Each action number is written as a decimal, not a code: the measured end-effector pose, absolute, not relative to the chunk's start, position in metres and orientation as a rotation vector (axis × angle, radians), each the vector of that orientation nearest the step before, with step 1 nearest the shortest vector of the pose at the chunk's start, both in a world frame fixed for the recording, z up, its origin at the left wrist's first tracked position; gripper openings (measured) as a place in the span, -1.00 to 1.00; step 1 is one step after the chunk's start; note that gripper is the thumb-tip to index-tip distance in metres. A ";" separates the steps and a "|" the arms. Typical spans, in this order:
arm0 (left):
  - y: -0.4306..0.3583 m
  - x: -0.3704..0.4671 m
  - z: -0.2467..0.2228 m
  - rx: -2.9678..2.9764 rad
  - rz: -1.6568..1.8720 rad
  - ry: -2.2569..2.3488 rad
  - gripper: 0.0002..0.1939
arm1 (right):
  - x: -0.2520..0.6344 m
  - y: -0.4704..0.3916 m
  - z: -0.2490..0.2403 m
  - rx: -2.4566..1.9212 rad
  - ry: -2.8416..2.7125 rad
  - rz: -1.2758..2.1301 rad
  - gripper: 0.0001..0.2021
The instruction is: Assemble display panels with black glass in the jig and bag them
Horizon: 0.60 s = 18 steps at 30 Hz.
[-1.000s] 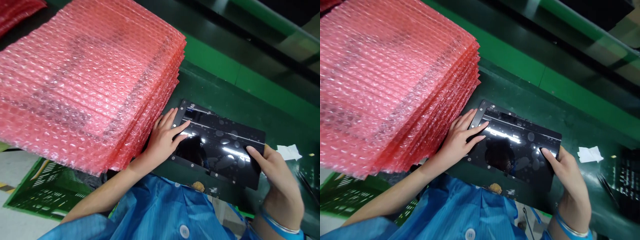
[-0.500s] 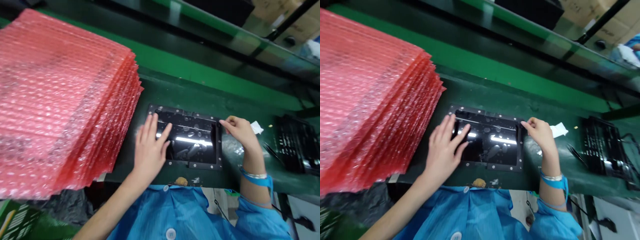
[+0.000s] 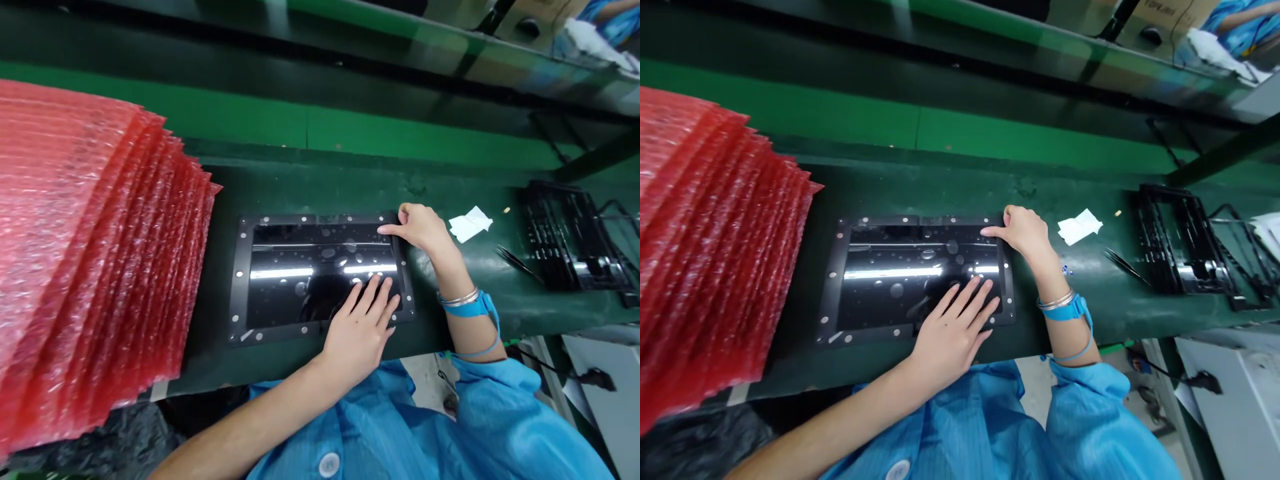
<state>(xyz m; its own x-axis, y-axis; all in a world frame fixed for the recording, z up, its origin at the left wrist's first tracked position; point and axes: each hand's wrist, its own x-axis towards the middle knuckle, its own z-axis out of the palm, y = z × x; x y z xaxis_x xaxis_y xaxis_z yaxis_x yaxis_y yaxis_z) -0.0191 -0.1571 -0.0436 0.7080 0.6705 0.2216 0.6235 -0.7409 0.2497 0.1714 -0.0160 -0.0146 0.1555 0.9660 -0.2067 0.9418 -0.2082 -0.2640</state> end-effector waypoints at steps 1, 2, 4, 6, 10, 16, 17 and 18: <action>-0.157 -0.019 -0.042 2.758 0.438 1.051 -0.55 | 0.171 -0.016 -0.014 -2.330 -1.931 0.519 -0.52; -0.156 -0.019 -0.040 2.755 0.424 1.041 -0.55 | 0.171 -0.016 -0.014 -2.320 -1.934 0.533 -0.53; -0.151 -0.021 -0.036 2.742 0.399 0.983 -0.55 | 0.170 -0.018 -0.014 -2.289 -1.933 0.560 -0.54; -0.139 -0.027 -0.031 2.710 0.380 0.911 -0.58 | 0.170 -0.023 -0.015 -2.259 -1.906 0.557 -0.56; -0.101 -0.044 -0.023 2.624 0.452 1.258 -0.55 | 0.169 -0.032 -0.023 -2.205 -1.793 0.497 -0.67; -0.057 -0.054 -0.031 2.594 0.539 1.636 -0.49 | 0.167 -0.035 -0.026 -2.171 -1.654 0.444 -0.81; -0.053 -0.054 -0.032 2.566 0.577 1.645 -0.52 | 0.166 -0.035 -0.026 -2.166 -1.624 0.456 -0.83; -0.051 -0.055 -0.032 2.521 0.631 1.665 -0.56 | 0.166 -0.035 -0.025 -2.149 -1.591 0.476 -0.85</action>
